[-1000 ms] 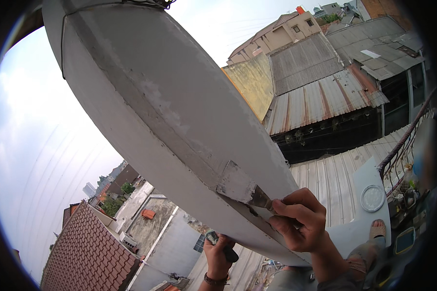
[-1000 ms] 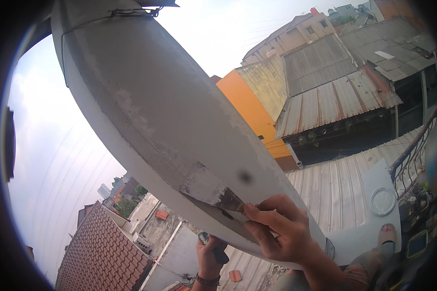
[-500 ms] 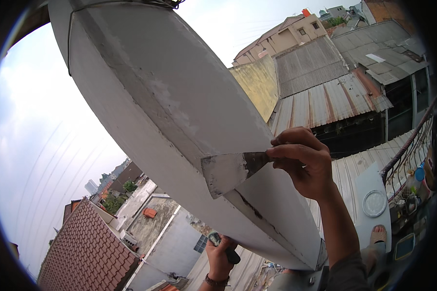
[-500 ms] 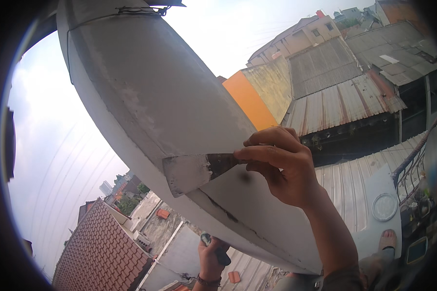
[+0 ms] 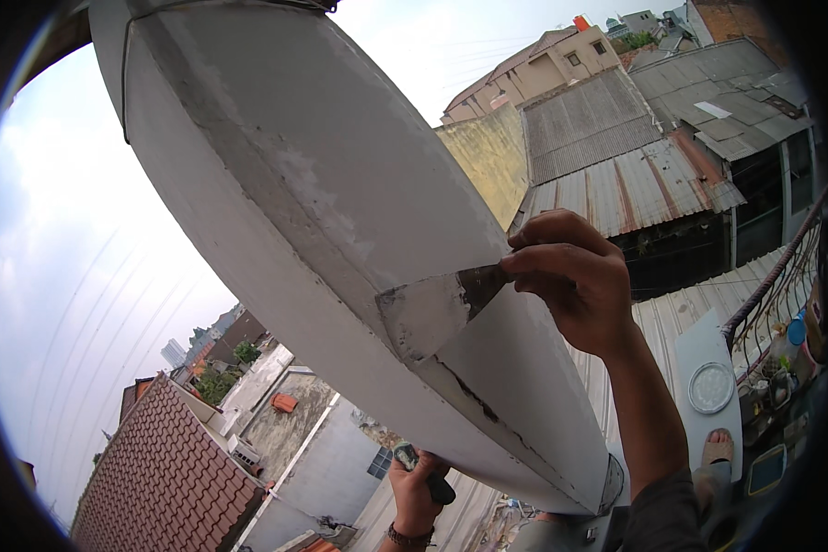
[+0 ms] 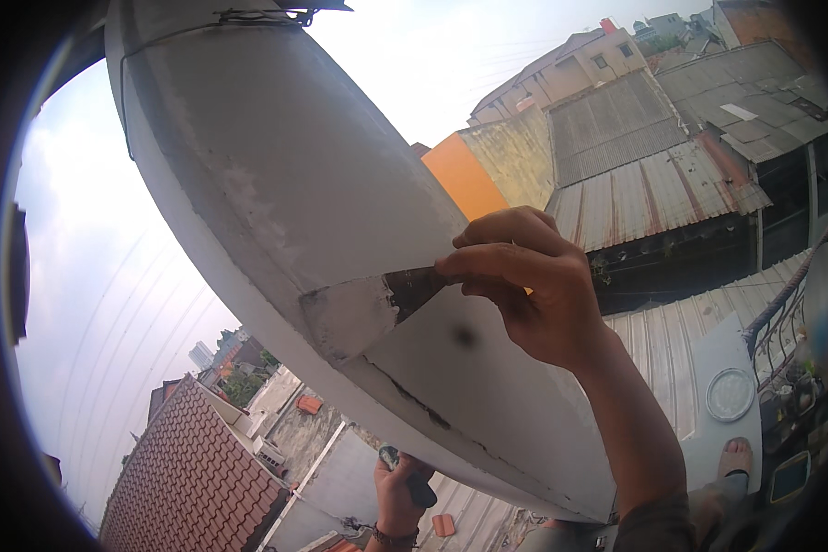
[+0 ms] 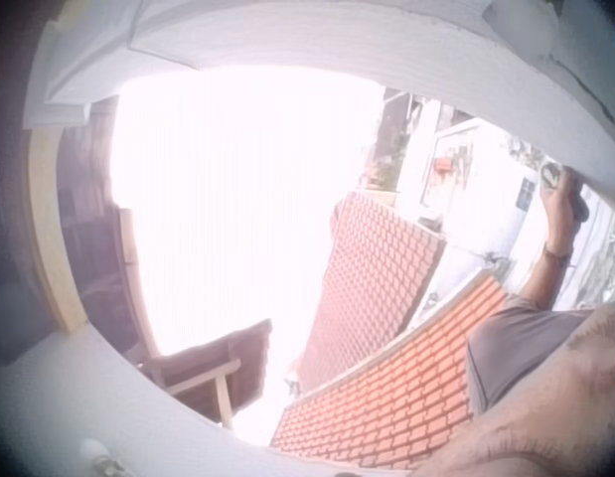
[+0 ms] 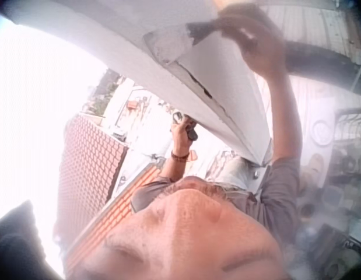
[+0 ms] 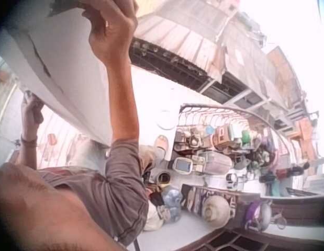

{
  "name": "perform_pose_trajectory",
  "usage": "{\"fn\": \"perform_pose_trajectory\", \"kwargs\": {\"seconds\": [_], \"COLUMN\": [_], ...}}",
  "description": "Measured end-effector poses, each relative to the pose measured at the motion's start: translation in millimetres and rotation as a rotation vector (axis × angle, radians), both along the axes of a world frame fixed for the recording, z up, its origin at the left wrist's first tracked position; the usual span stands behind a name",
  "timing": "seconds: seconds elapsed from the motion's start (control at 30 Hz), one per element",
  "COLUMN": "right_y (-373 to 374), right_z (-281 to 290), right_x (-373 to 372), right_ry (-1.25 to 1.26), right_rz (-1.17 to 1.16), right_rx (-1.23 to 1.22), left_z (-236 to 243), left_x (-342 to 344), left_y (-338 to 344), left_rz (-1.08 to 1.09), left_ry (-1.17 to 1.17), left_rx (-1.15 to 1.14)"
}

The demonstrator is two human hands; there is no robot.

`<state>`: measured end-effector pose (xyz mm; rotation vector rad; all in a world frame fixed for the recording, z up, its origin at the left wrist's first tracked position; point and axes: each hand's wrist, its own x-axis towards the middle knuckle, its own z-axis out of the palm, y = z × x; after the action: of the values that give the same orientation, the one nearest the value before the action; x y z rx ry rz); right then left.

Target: The person scoops white plaster from a putty knife onto a smaller trowel and applies it to a vertical white beam. The person repeatedly smooths the plaster along the beam's surface and edge, working on a narrow section.

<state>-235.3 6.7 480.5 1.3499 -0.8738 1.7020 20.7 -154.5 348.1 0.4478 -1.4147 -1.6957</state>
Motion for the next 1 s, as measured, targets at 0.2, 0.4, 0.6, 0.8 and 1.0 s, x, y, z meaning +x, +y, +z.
{"fn": "perform_pose_trajectory", "kwargs": {"seconds": [0.2, 0.4, 0.6, 0.8, 1.0], "right_y": [-1.5, -3.1, 4.2, 1.4, 5.8], "right_z": [5.5, 35.4, 37.7, 57.3, 63.4], "right_x": [-21.8, -14.0, -25.8, -21.6, -25.5], "right_ry": [-0.043, 0.143, 0.066, 0.204, 0.128], "right_rz": [0.028, -0.023, -0.015, -0.047, -0.044], "right_rx": [0.003, -0.027, -0.025, -0.03, -0.034], "left_z": [-4.0, -2.9, -3.5, -9.0, -13.9], "left_x": [2.9, 2.0, 0.4, 3.1, 5.1], "left_y": [-8.4, -3.3, -4.3, -7.4, -13.8], "left_rz": [-0.046, -0.036, -0.014, -0.029, -0.04], "left_ry": [0.015, -0.009, -0.01, -0.004, -0.008], "left_rx": [0.023, -0.021, -0.018, -0.008, -0.01]}}
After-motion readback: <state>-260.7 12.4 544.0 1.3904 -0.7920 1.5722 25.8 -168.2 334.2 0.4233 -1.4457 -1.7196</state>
